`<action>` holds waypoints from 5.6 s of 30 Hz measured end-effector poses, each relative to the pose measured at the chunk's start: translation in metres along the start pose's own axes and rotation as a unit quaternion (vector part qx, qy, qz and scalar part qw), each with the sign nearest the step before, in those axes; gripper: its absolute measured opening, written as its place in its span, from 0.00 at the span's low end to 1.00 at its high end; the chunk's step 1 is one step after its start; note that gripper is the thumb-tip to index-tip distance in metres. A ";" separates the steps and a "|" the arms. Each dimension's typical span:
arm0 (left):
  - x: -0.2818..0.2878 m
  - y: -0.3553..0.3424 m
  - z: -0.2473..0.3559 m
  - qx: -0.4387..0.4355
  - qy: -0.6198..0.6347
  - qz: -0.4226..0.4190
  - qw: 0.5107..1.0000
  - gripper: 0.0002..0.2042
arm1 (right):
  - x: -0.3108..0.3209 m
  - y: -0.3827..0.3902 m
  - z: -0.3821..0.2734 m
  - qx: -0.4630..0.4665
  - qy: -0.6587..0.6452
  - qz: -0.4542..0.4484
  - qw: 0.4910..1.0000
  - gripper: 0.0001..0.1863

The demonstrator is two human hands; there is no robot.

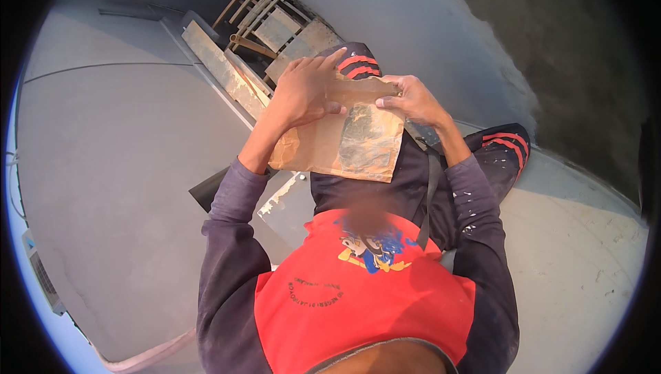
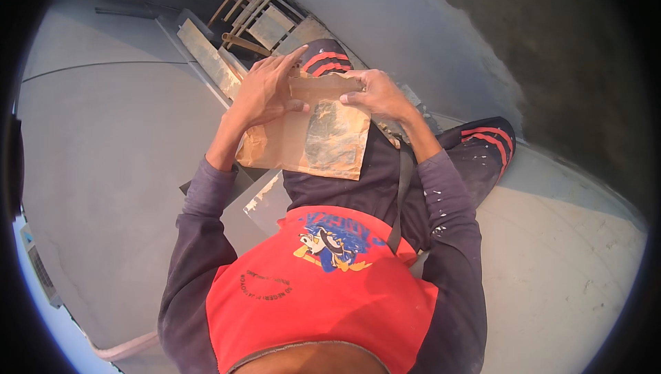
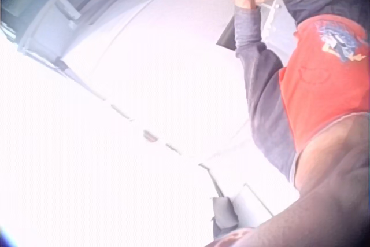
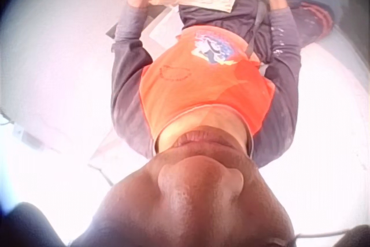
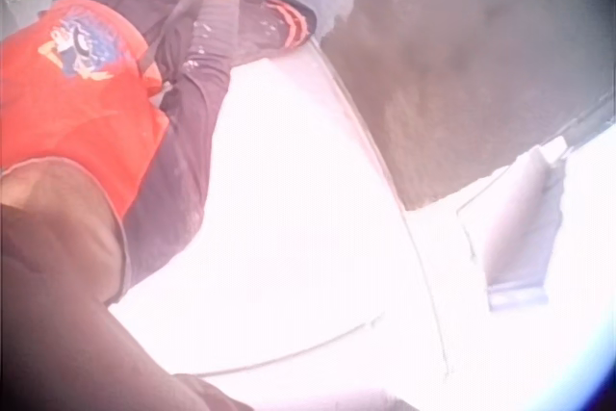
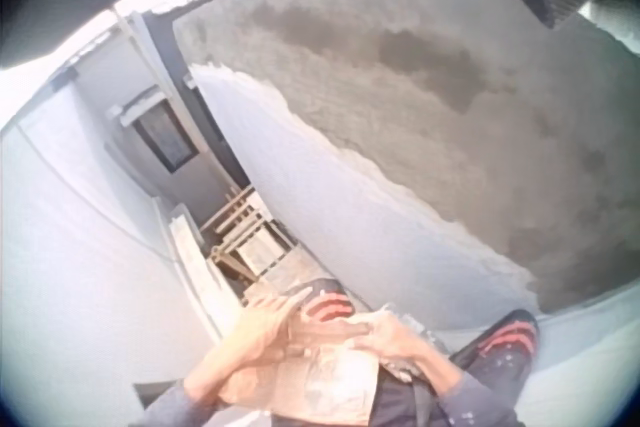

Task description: The person smooths a curved concrete wall using a folded paper pad, rubbing the surface in circular and linear motions. They pause to fold the pad and then resume smoothing the wall.

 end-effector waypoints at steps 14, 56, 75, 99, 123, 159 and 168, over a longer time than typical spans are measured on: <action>-0.018 -0.017 0.016 -0.108 -0.139 -0.049 0.983 0.17 | -0.005 0.017 -0.015 0.079 0.127 0.077 0.986 0.15; -0.043 0.055 0.009 -0.189 -0.129 0.031 0.973 0.21 | -0.007 0.002 0.010 -0.093 0.138 0.044 0.985 0.10; -0.089 0.125 -0.012 0.316 0.598 0.285 0.680 0.28 | -0.053 0.015 -0.025 0.094 0.289 0.019 0.952 0.18; -0.112 0.095 -0.033 0.265 0.684 0.103 0.671 0.18 | -0.045 -0.002 0.008 -0.052 -0.013 0.030 0.998 0.18; -0.086 0.086 -0.036 0.326 0.476 0.200 0.792 0.15 | -0.048 0.020 -0.021 0.059 -0.040 0.232 0.970 0.32; -0.094 0.089 -0.049 0.352 0.643 0.157 0.662 0.17 | -0.075 0.044 -0.029 0.228 0.302 0.279 0.883 0.22; -0.106 0.089 -0.047 0.358 0.691 0.184 0.600 0.17 | -0.118 0.038 -0.014 0.224 0.446 0.226 0.836 0.24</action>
Point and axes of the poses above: each hand's wrist, its own y-axis away from the middle knuckle, its own x-axis out of the back of the hand, z = x × y, the point moved 7 cm from there along -y, towards the middle knuckle, and after that the axes turned 9 degrees about -y, right-handed, at the moved point
